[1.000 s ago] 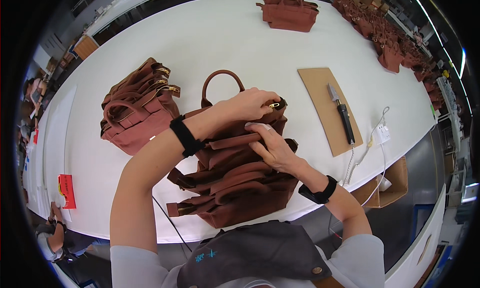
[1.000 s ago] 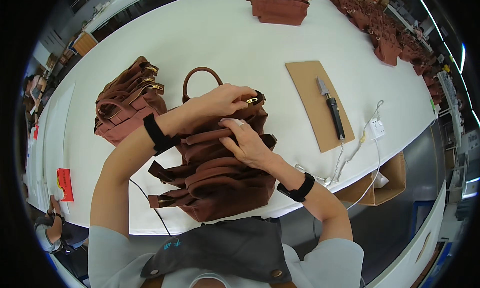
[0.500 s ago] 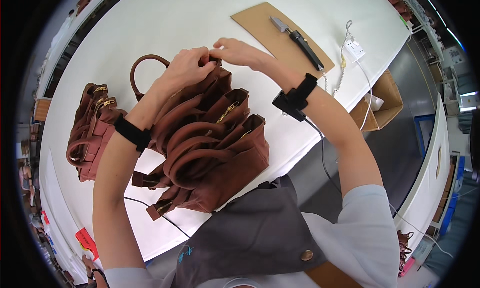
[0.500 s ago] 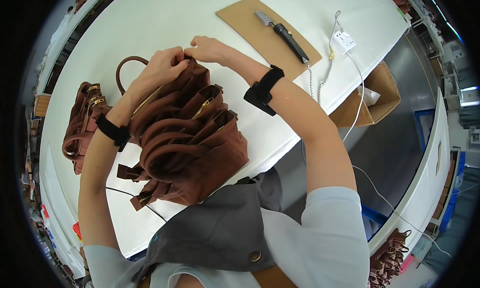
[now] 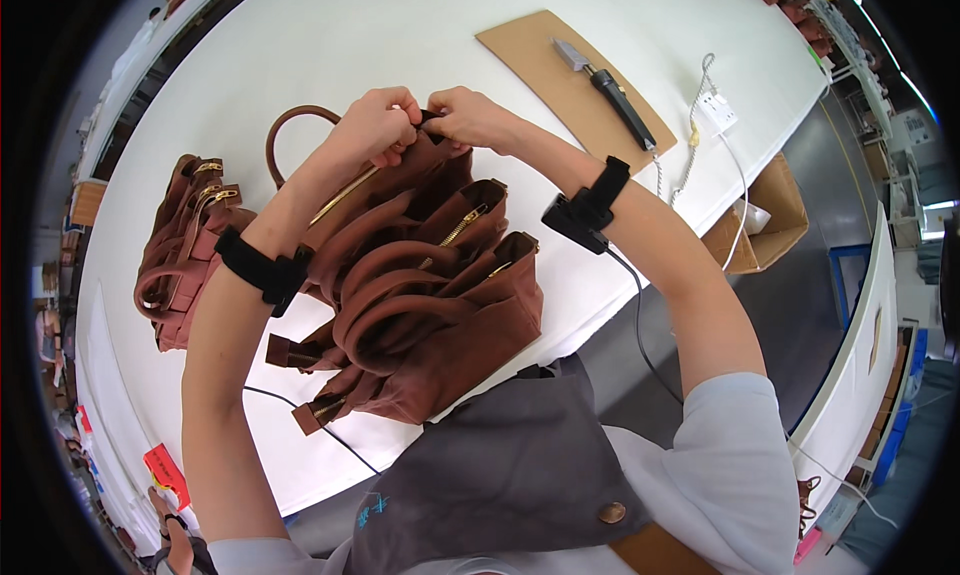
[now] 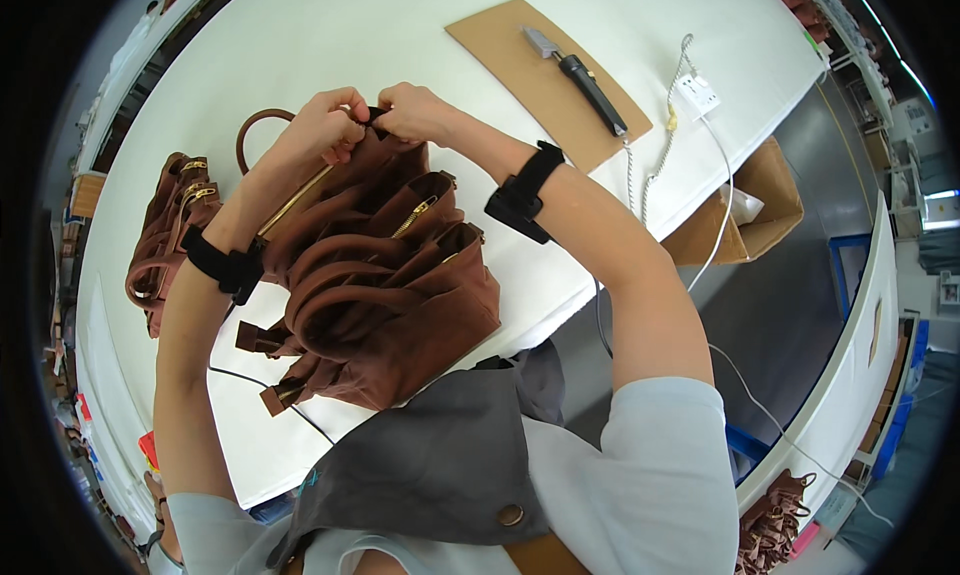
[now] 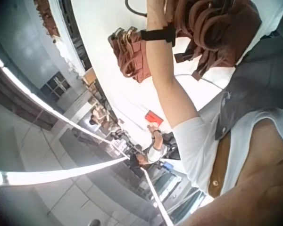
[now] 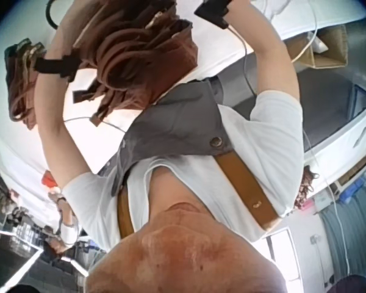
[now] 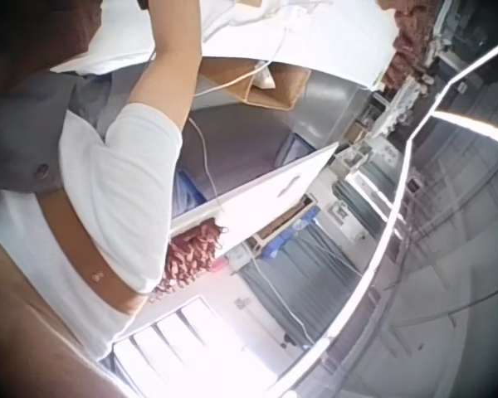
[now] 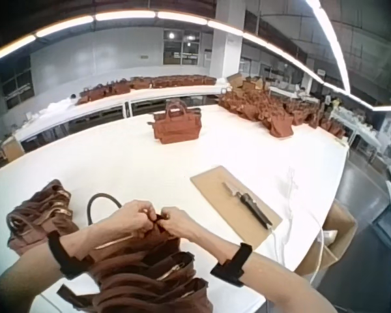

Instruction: The person arranges multiple brown handbags on a white table and uses a handheld heat tool to apply heat to the interior lining of each bag. The person handles the bags one at a time, opening the zippers, inserting the tool, and moving it around the inside before placing the finished bag aside.

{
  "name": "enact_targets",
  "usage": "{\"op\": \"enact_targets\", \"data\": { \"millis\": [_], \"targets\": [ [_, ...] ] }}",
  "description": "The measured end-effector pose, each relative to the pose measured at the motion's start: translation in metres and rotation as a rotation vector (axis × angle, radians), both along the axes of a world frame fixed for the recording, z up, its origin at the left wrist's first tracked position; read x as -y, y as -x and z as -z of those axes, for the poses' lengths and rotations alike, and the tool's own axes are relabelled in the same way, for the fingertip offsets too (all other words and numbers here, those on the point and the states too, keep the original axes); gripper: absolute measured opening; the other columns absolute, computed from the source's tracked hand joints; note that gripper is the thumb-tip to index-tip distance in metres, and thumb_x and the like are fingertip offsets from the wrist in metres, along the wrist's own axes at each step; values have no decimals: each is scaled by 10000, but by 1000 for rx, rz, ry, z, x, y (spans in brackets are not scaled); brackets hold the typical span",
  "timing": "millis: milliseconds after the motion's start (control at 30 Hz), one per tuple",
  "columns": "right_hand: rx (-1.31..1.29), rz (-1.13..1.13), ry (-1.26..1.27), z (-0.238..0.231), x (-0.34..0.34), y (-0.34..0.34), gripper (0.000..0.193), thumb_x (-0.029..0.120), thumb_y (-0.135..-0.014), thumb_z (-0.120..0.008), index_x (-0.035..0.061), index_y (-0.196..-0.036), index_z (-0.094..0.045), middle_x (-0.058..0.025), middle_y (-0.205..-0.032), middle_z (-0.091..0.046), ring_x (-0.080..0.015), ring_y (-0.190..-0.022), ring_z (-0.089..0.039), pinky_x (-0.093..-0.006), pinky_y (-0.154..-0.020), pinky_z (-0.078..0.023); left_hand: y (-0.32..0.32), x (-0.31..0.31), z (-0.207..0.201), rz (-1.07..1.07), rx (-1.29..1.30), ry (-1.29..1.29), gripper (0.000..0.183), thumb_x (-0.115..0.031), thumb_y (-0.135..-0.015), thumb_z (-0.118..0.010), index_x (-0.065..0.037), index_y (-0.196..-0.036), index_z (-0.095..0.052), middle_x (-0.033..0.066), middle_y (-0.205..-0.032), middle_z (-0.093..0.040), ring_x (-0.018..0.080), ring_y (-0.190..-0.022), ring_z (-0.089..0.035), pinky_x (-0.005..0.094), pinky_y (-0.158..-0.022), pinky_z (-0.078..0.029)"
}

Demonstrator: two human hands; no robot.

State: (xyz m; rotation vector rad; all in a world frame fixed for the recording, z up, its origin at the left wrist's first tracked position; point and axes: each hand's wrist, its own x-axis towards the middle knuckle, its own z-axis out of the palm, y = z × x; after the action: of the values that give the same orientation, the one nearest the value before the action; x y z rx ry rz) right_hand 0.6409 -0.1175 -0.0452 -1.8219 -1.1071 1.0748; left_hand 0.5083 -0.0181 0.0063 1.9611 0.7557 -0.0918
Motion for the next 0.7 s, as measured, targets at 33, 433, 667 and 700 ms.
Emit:
{"op": "enact_targets", "data": {
  "millis": [33,433,667,700],
  "targets": [
    [19,12,-22,-2,1,2,129,117,-838,-570,-10,-862,-568,-64,-686,-553,-127,-560,-509,-271,-503,-419,8,1,-8,-31,42,74,204,-46,-683,-558,-61,-878,-500,69,-654,-558,160,-551,-551,282,-494,-424],
    [492,45,-202,-20,9,44,601,523,-846,-545,-19,-1095,-473,-331,-1013,-540,-474,-990,-530,-489,-843,-459,34,-31,13,-29,194,253,231,-47,-862,-598,-116,-932,-390,56,-824,-607,134,-687,-599,250,-588,-493],
    [381,97,-309,-1,13,33,432,419,-841,-581,5,-962,-578,-296,-976,-562,-437,-932,-536,-462,-805,-460,30,-31,22,22,269,374,237,-18,-860,-580,-114,-898,-367,38,-777,-570,108,-655,-565,231,-572,-456],
    [406,39,-307,5,9,30,398,396,-843,-579,8,-926,-602,-289,-958,-572,-437,-929,-538,-463,-802,-460,30,-32,23,54,259,344,241,-19,-854,-586,-111,-886,-366,32,-762,-555,101,-639,-548,230,-561,-444]
  ]
}}
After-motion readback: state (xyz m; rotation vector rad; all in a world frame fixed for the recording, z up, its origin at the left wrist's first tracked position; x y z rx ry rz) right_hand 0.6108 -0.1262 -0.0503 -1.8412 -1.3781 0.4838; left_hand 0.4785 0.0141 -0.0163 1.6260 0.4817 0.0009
